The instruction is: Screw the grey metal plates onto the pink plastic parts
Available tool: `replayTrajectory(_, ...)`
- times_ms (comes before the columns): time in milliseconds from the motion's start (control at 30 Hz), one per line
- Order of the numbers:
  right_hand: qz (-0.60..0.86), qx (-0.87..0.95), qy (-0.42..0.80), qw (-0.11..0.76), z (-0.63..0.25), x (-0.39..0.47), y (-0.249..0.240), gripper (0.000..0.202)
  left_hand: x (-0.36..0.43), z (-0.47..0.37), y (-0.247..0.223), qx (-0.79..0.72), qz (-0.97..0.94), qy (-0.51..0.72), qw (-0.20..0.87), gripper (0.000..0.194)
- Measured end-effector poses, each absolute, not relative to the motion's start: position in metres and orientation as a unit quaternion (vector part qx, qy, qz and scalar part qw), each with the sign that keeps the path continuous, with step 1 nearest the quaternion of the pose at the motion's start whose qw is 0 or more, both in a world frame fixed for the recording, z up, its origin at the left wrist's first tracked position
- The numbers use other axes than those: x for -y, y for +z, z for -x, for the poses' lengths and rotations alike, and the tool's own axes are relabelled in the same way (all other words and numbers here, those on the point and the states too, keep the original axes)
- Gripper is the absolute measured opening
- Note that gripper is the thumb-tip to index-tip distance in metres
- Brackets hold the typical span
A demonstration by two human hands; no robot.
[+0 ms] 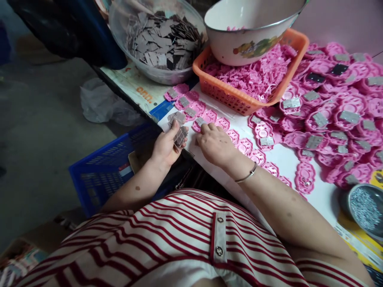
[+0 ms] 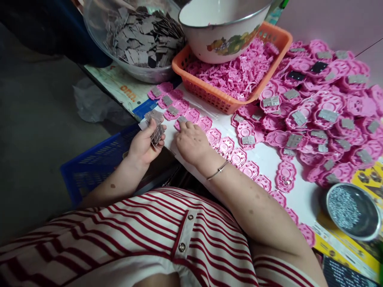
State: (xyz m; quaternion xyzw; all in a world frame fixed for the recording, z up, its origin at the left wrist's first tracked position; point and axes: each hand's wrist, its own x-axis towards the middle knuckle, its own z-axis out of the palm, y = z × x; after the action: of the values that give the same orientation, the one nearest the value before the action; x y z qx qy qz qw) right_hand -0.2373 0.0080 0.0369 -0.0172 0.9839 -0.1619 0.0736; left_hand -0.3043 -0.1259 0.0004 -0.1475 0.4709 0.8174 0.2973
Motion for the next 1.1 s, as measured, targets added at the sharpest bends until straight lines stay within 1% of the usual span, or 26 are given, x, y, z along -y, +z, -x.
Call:
replayTrajectory(167,0.042,-0.98,-0.158,0.109,0.24,0.004,0.04,0.028,0.129,0.304,0.002,-0.471,0.158,0.815,0.299,0.02)
replayTrajectory(300,0.036,-0.972,-0.204,0.11,0.217,0.001,0.041,0.027,0.131,0.305,-0.002,-0.472,0.151,0.812,0.309,0.019)
replayTrajectory(433,-0.05,-0.954,-0.295,0.028,0.189,-0.02,0.045,0.022,0.127,0.297,-0.005,-0.467,0.138,0.805,0.339,0.02)
replayTrajectory(533,-0.151,-0.904,-0.395,-0.069,0.175,-0.035,0.047,0.01,0.121,0.281,-0.006,-0.456,0.113,0.787,0.399,0.019)
replayTrajectory(567,-0.186,-0.873,-0.438,-0.102,0.172,-0.037,0.046,0.01,0.119,0.275,-0.007,-0.447,0.099,0.78,0.427,0.018)
replayTrajectory(633,-0.247,-0.8,-0.525,-0.151,0.169,-0.037,0.042,0.02,0.115,0.264,-0.009,-0.428,0.069,0.767,0.473,0.016)
replayTrajectory(667,-0.267,-0.766,-0.563,-0.162,0.168,-0.034,0.039,0.027,0.113,0.259,-0.01,-0.421,0.058,0.763,0.487,0.016)
replayTrajectory(767,-0.293,-0.696,-0.638,-0.152,0.165,-0.024,0.029,0.043,0.111,0.252,-0.012,-0.413,0.044,0.759,0.501,0.018)
replayTrajectory(867,-0.303,-0.668,-0.67,-0.118,0.162,-0.018,0.026,0.055,0.11,0.252,-0.013,-0.414,0.038,0.762,0.497,0.021)
replayTrajectory(933,-0.312,-0.67,-0.666,-0.1,0.16,-0.021,0.029,0.048,0.111,0.253,-0.013,-0.419,0.035,0.762,0.493,0.022)
replayTrajectory(1100,-0.367,-0.697,-0.608,-0.099,0.162,-0.044,0.033,0.026,0.112,0.253,-0.015,-0.438,0.038,0.757,0.483,0.026)
